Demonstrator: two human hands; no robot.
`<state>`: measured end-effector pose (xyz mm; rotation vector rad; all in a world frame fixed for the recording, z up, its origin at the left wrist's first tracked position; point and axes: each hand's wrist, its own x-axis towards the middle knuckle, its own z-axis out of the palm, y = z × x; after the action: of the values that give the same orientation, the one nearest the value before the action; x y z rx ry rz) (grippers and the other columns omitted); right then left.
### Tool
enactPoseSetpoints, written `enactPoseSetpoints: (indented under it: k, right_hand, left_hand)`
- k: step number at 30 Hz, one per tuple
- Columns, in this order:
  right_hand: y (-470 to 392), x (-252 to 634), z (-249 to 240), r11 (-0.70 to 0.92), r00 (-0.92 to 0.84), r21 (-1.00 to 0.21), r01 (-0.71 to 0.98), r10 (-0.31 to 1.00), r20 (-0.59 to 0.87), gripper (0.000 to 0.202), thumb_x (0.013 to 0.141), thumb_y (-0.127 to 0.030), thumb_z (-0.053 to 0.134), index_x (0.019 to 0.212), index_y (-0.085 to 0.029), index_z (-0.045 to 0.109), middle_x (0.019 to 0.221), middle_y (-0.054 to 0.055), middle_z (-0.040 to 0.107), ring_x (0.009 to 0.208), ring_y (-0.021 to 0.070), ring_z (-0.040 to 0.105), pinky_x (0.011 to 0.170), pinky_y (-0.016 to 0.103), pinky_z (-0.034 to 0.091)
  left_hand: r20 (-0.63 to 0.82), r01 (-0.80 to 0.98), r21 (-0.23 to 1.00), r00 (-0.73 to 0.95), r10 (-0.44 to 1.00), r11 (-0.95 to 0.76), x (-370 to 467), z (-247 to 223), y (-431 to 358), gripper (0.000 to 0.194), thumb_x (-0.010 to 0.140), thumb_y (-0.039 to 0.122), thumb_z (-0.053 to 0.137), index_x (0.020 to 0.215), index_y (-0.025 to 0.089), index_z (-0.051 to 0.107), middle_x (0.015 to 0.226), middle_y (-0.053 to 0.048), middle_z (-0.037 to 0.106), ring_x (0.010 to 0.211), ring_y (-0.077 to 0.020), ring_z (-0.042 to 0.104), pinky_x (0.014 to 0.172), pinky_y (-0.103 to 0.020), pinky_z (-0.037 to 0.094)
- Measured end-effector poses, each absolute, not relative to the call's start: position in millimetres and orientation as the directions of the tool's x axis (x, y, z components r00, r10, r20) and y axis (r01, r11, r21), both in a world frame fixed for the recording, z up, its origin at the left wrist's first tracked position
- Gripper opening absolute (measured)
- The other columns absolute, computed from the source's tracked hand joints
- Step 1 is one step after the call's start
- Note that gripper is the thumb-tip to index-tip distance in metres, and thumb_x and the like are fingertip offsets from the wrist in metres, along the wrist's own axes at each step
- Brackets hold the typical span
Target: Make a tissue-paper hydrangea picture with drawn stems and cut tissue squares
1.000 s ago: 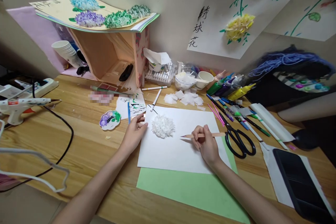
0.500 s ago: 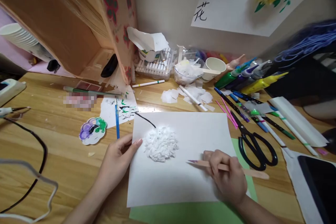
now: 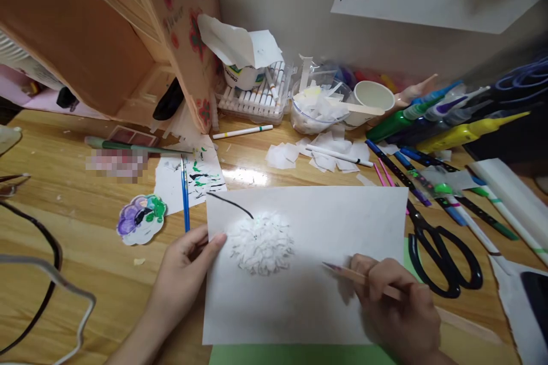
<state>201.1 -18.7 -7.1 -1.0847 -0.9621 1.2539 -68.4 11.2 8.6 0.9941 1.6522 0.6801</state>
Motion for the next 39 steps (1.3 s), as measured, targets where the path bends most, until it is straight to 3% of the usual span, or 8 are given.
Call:
enactPoseSetpoints:
  k: [5, 8, 14, 17, 21, 27, 30, 39]
  right_hand:
    - [-21, 202, -12, 0.069, 0.259, -0.977, -0.2, 0.966, 0.015, 0.037, 0.092, -0.036, 0.037, 0.062, -0.022, 0.053, 0.043, -0.004, 0.041, 0.041, 0.0122, 0.041, 0.051, 0.029, 0.039]
    - [-17, 208, -12, 0.197, 0.363, -0.976, -0.092, 0.919, 0.151, 0.033, 0.092, -0.036, 0.038, 0.066, -0.021, 0.052, 0.051, -0.004, 0.045, 0.045, 0.0118, 0.044, 0.051, 0.028, 0.037]
    - [7, 228, -3, 0.323, 0.464, -0.881, 0.345, 0.757, 0.46, 0.017, 0.089, -0.035, 0.045, 0.09, -0.02, 0.053, 0.091, 0.006, 0.062, 0.091, 0.0206, 0.058, 0.084, 0.041, 0.043]
    - [10, 236, -1, 0.327, 0.431, -0.873, 0.361, 0.772, 0.467, 0.019, 0.089, -0.039, 0.045, 0.094, -0.021, 0.049, 0.108, 0.01, 0.06, 0.106, 0.0225, 0.055, 0.094, 0.044, 0.039]
    - [1, 243, -1, 0.198, 0.314, -0.922, 0.334, 0.899, 0.307, 0.031, 0.082, -0.045, 0.053, 0.1, -0.021, 0.051, 0.119, 0.014, 0.057, 0.105, 0.0259, 0.056, 0.088, 0.043, 0.043]
    - [-20, 247, -6, 0.07, 0.274, -0.976, 0.204, 0.954, 0.126, 0.047, 0.057, -0.045, 0.077, 0.089, -0.017, 0.056, 0.096, 0.012, 0.064, 0.066, 0.0206, 0.061, 0.062, 0.035, 0.049]
    - [-30, 247, -11, 0.137, 0.313, -0.961, 0.242, 0.926, 0.21, 0.042, 0.058, -0.042, 0.077, 0.085, -0.016, 0.058, 0.073, 0.004, 0.06, 0.063, 0.0195, 0.057, 0.058, 0.032, 0.046]
    - [-30, 263, -10, 0.145, 0.397, -0.959, 0.243, 0.887, 0.235, 0.032, 0.056, -0.043, 0.073, 0.065, -0.018, 0.056, 0.059, 0.001, 0.059, 0.055, 0.0168, 0.053, 0.051, 0.027, 0.04]
  left_hand:
    - [-0.436, 0.255, 0.859, -0.09, 0.895, 0.444, -62, 5, 15, 0.033, 0.074, 0.049, 0.056, 0.064, 0.017, 0.052, 0.058, 0.002, 0.05, 0.055, -0.0119, 0.044, 0.046, -0.019, 0.034]
    - [-0.372, 0.248, 0.889, -0.1, 0.923, 0.385, -62, 5, 17, 0.033, 0.073, 0.05, 0.055, 0.067, 0.017, 0.051, 0.057, 0.003, 0.048, 0.053, -0.0112, 0.042, 0.045, -0.019, 0.032]
    - [-0.109, 0.216, 0.964, -0.215, 0.97, 0.156, -73, 7, 24, 0.037, 0.07, 0.048, 0.058, 0.056, 0.018, 0.041, 0.052, 0.006, 0.039, 0.052, -0.0096, 0.037, 0.048, -0.019, 0.031]
    - [-0.061, 0.139, 0.986, -0.242, 0.968, 0.097, -82, 5, 30, 0.039, 0.065, 0.054, 0.059, 0.059, 0.018, 0.046, 0.055, 0.004, 0.045, 0.054, -0.0115, 0.041, 0.051, -0.021, 0.034]
    - [0.021, 0.064, 0.998, -0.235, 0.972, -0.006, -85, 5, 34, 0.044, 0.062, 0.06, 0.059, 0.065, 0.017, 0.05, 0.059, 0.001, 0.053, 0.059, -0.0154, 0.048, 0.058, -0.025, 0.039]
    - [0.192, 0.097, 0.98, -0.195, 0.962, -0.176, -82, 9, 27, 0.037, 0.073, 0.054, 0.056, 0.07, 0.017, 0.054, 0.068, 0.001, 0.056, 0.068, -0.0153, 0.051, 0.064, -0.023, 0.04]
    - [0.238, 0.117, 0.968, -0.164, 0.957, -0.22, -81, 8, 25, 0.036, 0.075, 0.053, 0.055, 0.073, 0.016, 0.057, 0.07, 0.001, 0.058, 0.069, -0.0147, 0.052, 0.064, -0.022, 0.04]
    - [0.079, 0.07, 0.995, -0.05, 0.996, -0.076, -73, 5, 18, 0.044, 0.072, 0.055, 0.057, 0.085, 0.014, 0.062, 0.086, -0.004, 0.067, 0.084, -0.0211, 0.057, 0.07, -0.025, 0.044]
